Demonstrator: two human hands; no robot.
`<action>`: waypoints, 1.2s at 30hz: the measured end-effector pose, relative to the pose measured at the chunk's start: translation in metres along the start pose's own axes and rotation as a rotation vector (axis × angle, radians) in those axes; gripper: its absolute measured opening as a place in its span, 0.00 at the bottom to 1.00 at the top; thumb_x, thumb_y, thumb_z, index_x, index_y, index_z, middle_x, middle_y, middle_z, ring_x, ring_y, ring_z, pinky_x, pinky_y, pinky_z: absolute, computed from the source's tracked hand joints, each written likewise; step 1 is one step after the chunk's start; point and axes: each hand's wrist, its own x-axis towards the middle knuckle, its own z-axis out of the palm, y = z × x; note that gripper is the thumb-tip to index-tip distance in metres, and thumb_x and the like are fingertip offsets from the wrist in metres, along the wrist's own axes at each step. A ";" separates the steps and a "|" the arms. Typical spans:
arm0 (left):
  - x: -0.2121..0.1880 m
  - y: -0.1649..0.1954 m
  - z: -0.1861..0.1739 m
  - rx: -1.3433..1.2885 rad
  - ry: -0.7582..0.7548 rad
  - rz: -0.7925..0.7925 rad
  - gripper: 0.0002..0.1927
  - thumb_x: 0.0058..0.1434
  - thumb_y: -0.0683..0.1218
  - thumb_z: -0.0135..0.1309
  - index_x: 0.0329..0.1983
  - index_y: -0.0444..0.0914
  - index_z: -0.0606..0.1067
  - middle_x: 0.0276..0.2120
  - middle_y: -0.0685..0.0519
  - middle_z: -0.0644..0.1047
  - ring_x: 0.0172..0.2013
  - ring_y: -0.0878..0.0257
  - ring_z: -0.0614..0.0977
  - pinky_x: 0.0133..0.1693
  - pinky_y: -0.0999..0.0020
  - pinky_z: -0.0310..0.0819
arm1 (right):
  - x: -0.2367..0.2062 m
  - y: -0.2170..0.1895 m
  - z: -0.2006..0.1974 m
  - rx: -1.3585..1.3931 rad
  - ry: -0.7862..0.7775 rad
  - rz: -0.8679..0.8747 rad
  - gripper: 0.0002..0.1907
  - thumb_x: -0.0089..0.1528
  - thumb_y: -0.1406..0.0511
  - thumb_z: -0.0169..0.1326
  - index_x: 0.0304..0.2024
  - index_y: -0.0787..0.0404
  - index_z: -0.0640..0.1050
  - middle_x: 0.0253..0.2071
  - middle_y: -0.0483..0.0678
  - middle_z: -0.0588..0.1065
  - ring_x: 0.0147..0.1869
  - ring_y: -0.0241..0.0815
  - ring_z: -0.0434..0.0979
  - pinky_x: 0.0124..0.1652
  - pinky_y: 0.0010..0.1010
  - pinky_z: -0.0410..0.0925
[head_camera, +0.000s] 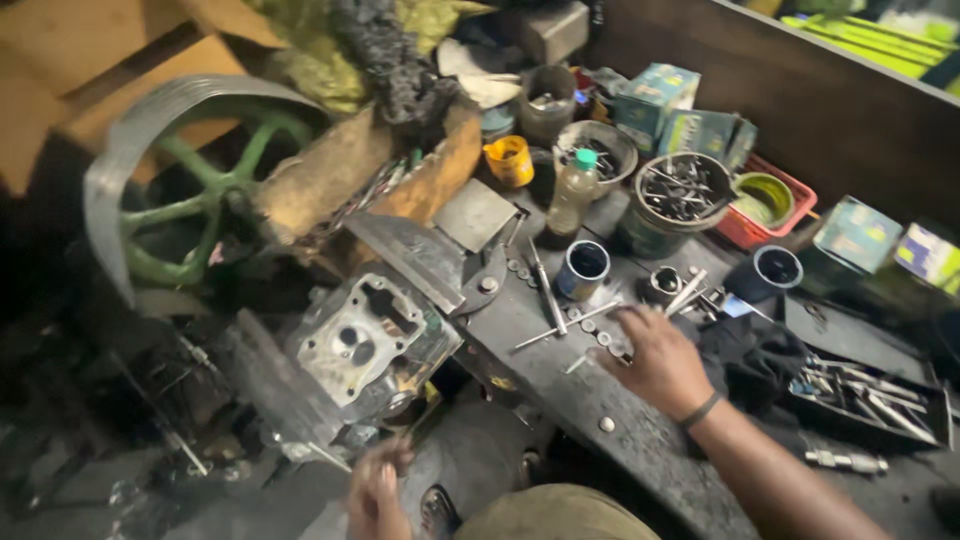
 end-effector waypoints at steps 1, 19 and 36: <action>-0.002 -0.013 0.001 -0.191 -0.090 -0.304 0.28 0.67 0.56 0.48 0.62 0.32 0.72 0.54 0.37 0.79 0.44 0.49 0.80 0.43 0.57 0.73 | 0.006 -0.006 -0.001 0.069 -0.064 -0.001 0.28 0.53 0.51 0.66 0.48 0.59 0.78 0.49 0.52 0.76 0.52 0.54 0.77 0.48 0.41 0.71; 0.050 0.024 0.046 -0.758 0.196 -0.726 0.32 0.60 0.64 0.54 0.59 0.41 0.69 0.51 0.46 0.75 0.51 0.45 0.75 0.52 0.43 0.68 | 0.148 -0.180 0.024 0.501 -0.279 -1.117 0.19 0.59 0.63 0.60 0.52 0.62 0.78 0.49 0.55 0.76 0.54 0.57 0.77 0.54 0.43 0.70; 0.051 0.005 0.028 -0.830 0.129 -0.839 0.24 0.59 0.57 0.56 0.55 0.41 0.73 0.50 0.50 0.79 0.52 0.49 0.78 0.51 0.46 0.71 | 0.169 -0.183 0.048 0.443 -0.275 -0.859 0.27 0.55 0.53 0.67 0.50 0.63 0.79 0.49 0.58 0.76 0.56 0.58 0.75 0.54 0.44 0.70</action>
